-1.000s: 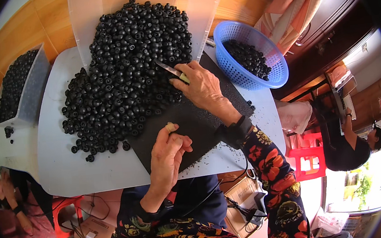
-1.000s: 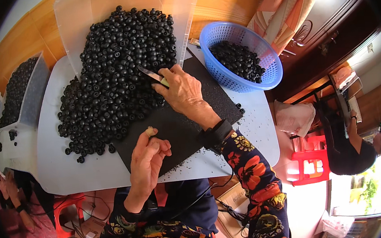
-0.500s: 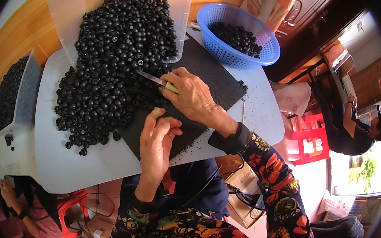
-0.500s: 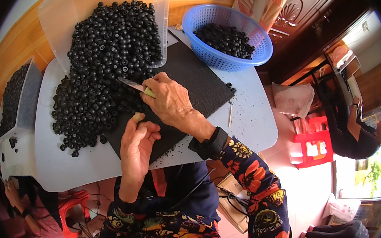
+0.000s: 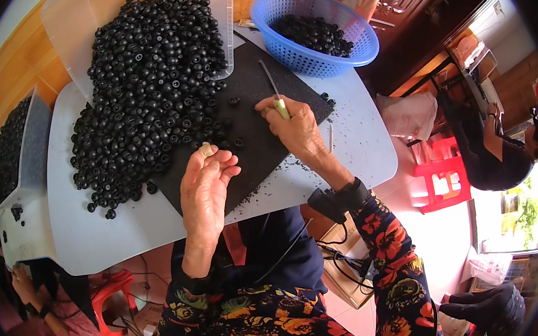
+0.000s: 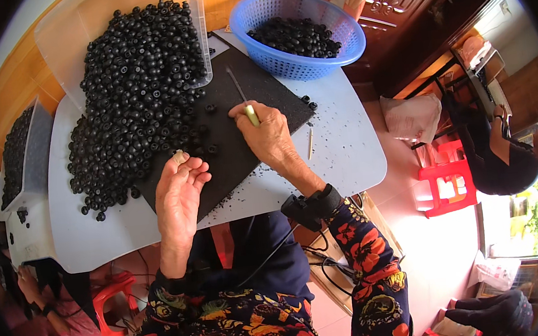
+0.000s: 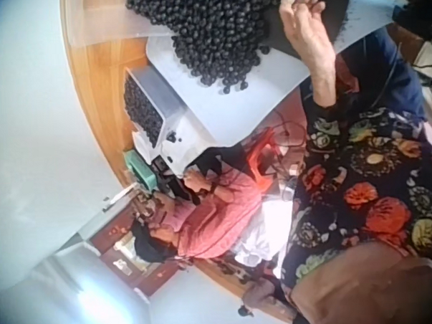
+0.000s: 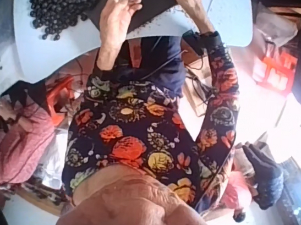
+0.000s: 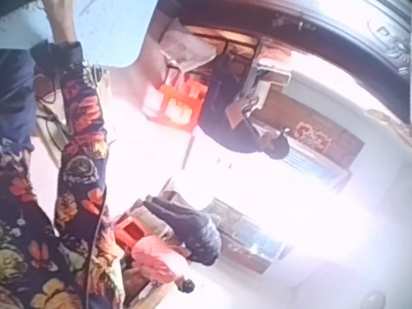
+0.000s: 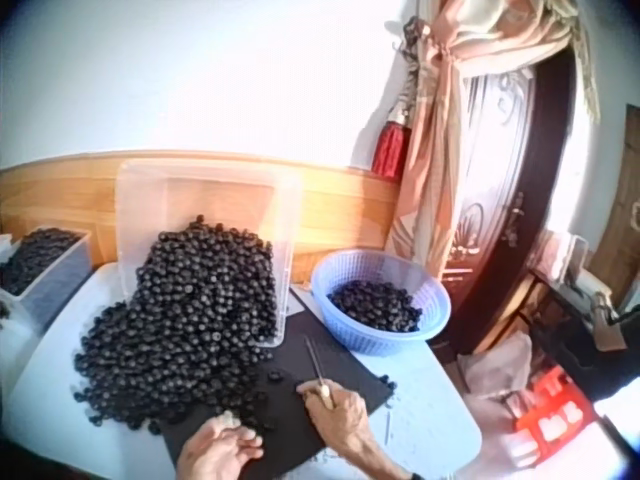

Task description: Peeling small dark fruit using a small knife.

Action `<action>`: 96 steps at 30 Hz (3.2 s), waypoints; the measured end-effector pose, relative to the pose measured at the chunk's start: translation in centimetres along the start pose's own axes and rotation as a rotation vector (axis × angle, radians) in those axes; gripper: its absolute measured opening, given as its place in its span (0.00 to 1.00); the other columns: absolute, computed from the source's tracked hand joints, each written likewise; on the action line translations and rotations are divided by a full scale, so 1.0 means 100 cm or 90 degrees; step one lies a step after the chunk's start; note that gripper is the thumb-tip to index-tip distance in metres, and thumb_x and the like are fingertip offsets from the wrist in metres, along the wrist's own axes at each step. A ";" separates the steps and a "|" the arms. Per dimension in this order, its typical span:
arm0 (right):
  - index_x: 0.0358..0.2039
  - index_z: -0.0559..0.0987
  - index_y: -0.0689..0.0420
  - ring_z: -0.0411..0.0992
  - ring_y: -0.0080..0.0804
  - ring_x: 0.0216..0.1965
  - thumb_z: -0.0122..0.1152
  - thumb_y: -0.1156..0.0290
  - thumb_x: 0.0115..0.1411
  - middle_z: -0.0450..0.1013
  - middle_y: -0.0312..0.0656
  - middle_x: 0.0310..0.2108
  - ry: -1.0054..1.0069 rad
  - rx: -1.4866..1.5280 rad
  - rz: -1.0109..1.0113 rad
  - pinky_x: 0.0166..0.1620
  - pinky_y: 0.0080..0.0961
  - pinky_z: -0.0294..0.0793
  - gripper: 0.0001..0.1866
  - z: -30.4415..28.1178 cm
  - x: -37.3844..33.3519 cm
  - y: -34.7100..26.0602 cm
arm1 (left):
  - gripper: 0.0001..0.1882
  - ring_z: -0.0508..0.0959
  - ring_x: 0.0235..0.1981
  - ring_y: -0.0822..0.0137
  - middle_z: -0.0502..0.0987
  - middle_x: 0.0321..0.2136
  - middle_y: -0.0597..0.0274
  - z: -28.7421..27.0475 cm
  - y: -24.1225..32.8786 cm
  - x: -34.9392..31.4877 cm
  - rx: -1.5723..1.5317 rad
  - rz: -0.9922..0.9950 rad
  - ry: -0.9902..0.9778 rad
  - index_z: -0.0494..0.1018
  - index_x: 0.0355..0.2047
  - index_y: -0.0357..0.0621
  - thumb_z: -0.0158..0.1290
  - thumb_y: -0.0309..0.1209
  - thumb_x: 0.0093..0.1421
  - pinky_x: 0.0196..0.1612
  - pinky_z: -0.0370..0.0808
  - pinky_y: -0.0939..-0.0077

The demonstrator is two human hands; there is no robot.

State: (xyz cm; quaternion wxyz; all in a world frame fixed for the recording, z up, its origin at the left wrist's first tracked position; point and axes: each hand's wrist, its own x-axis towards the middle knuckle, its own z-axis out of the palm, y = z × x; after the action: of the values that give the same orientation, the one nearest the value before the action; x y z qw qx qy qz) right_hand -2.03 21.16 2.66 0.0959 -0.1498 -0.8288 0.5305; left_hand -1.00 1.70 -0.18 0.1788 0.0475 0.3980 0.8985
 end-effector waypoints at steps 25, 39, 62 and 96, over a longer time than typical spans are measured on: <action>0.40 0.76 0.65 0.71 0.35 0.29 0.55 0.75 0.54 0.70 0.45 0.29 -0.075 0.110 -0.172 0.34 0.27 0.71 0.13 0.032 -0.071 -0.008 | 0.16 0.70 0.41 0.77 0.71 0.41 0.66 0.011 -0.010 -0.010 0.262 0.139 -0.043 0.67 0.50 0.37 0.48 0.27 0.62 0.47 0.67 0.84; 0.39 0.76 0.64 0.68 0.37 0.29 0.51 0.76 0.54 0.69 0.45 0.23 -0.123 0.103 -0.260 0.33 0.29 0.70 0.13 0.026 -0.065 0.003 | 0.13 0.67 0.35 0.80 0.70 0.34 0.70 0.019 -0.004 -0.007 0.295 0.111 -0.083 0.69 0.45 0.36 0.50 0.24 0.60 0.39 0.66 0.87; 0.33 0.77 0.63 0.69 0.17 0.29 0.57 0.70 0.60 0.74 0.34 0.27 -0.152 0.451 -0.034 0.33 0.17 0.71 0.08 0.018 -0.073 0.008 | 0.14 0.69 0.29 0.80 0.72 0.29 0.67 0.018 -0.010 -0.015 0.497 0.171 -0.097 0.67 0.46 0.35 0.49 0.24 0.59 0.34 0.68 0.86; 0.26 0.68 0.55 0.70 0.42 0.17 0.60 0.65 0.54 0.68 0.38 0.18 -0.012 -0.194 -0.345 0.18 0.33 0.68 0.11 0.016 -0.091 0.007 | 0.09 0.70 0.37 0.77 0.73 0.34 0.66 0.011 -0.004 -0.014 0.244 0.071 -0.075 0.72 0.38 0.36 0.50 0.23 0.57 0.45 0.66 0.80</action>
State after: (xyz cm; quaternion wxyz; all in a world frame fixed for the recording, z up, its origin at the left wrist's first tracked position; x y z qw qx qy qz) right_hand 6.09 16.85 1.39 0.2027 0.0692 -0.9095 0.3563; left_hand 0.70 2.22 0.33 0.1395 0.1551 0.5470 0.8107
